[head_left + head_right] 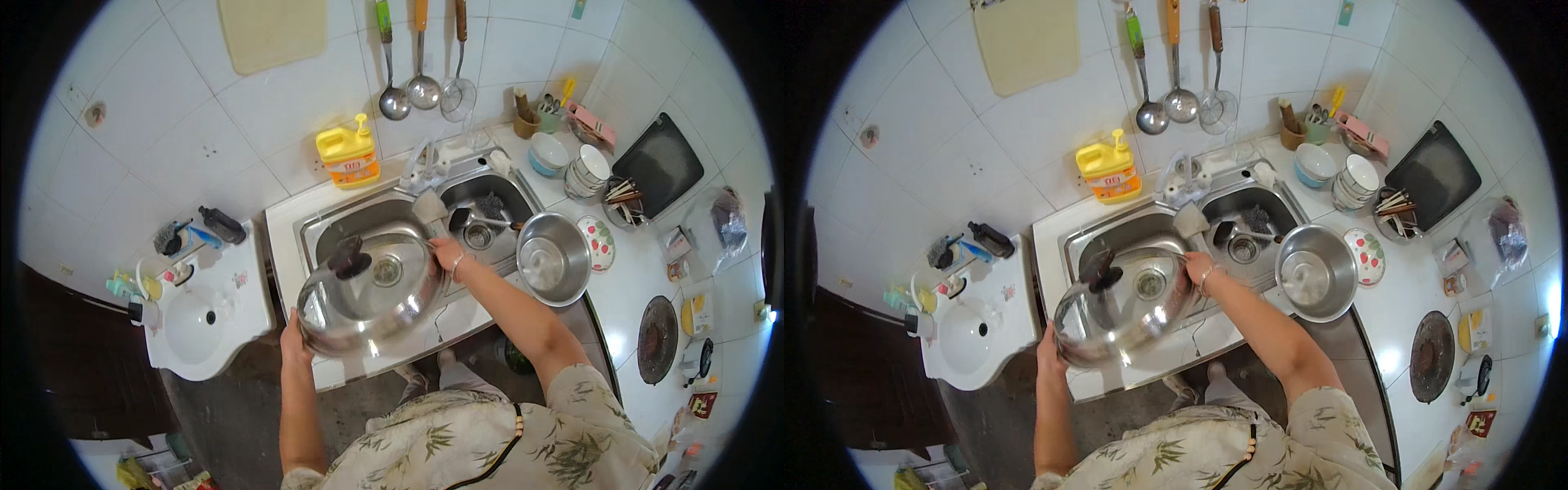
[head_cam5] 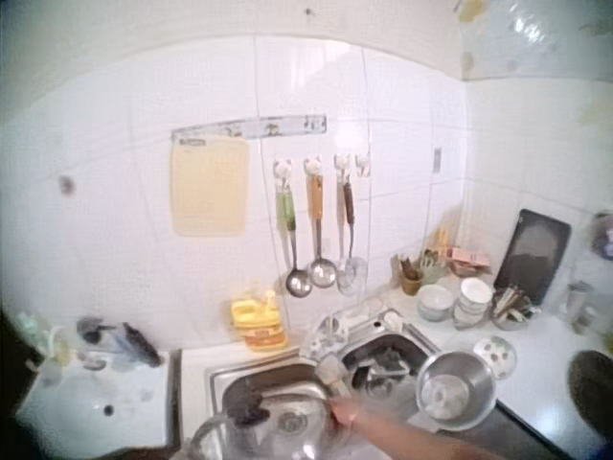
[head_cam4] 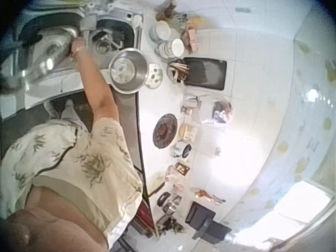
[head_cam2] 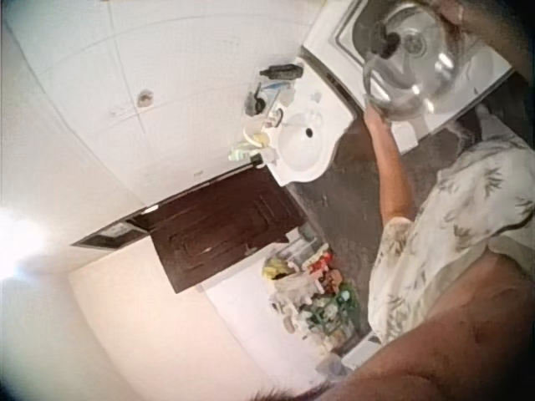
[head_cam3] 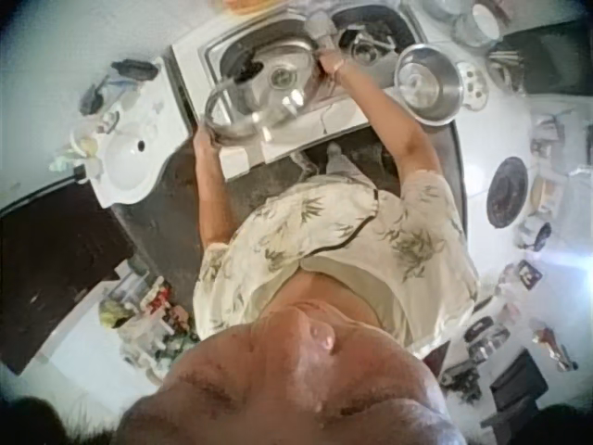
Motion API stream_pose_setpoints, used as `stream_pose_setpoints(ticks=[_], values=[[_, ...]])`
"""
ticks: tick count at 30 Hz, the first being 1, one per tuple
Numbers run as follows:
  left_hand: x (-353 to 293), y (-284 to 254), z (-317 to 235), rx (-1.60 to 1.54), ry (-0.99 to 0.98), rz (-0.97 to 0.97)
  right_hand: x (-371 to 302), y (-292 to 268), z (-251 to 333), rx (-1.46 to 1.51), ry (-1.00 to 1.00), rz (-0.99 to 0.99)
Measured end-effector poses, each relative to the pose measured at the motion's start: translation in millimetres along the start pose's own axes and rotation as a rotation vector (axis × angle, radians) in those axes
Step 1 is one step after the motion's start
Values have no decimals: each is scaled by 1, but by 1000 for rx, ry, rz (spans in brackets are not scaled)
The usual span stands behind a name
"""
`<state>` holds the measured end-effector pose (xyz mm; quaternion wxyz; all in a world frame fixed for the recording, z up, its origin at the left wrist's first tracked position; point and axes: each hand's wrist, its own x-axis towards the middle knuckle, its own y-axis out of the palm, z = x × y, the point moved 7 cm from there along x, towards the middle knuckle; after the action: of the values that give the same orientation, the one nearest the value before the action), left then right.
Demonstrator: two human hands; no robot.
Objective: The person washes a metal strainer, a large pot, and a pot lid in a kitchen sink using a sponge and running water. They rinse each item thoroughly and place the cleaned pot and lid on the countertop. The person then picks up a wok and a ladle and moves toward the sink.
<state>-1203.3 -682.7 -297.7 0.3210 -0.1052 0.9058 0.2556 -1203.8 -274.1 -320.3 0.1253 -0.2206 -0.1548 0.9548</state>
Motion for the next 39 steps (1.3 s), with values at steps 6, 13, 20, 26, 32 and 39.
stream_pose_setpoints(ticks=[6, 13, 20, 26, 32, 39], values=[[-37, 16, -21, 194, 171, -33, -45, -18, 54, 131, -102, -11], [-81, 4, -22, 222, 295, -101, -80, -18, 56, -172, -284, -54], [-119, 12, -40, 193, 433, -41, -95, -43, 94, 4, -422, -118], [-118, -13, -8, 260, 459, -2, -123, -26, 31, -288, -395, -209], [-148, 6, -69, 193, 493, 185, -197, -65, 113, 164, -779, -519], [-134, -45, -3, 115, 263, 297, -241, -34, 30, 42, -598, -436]])
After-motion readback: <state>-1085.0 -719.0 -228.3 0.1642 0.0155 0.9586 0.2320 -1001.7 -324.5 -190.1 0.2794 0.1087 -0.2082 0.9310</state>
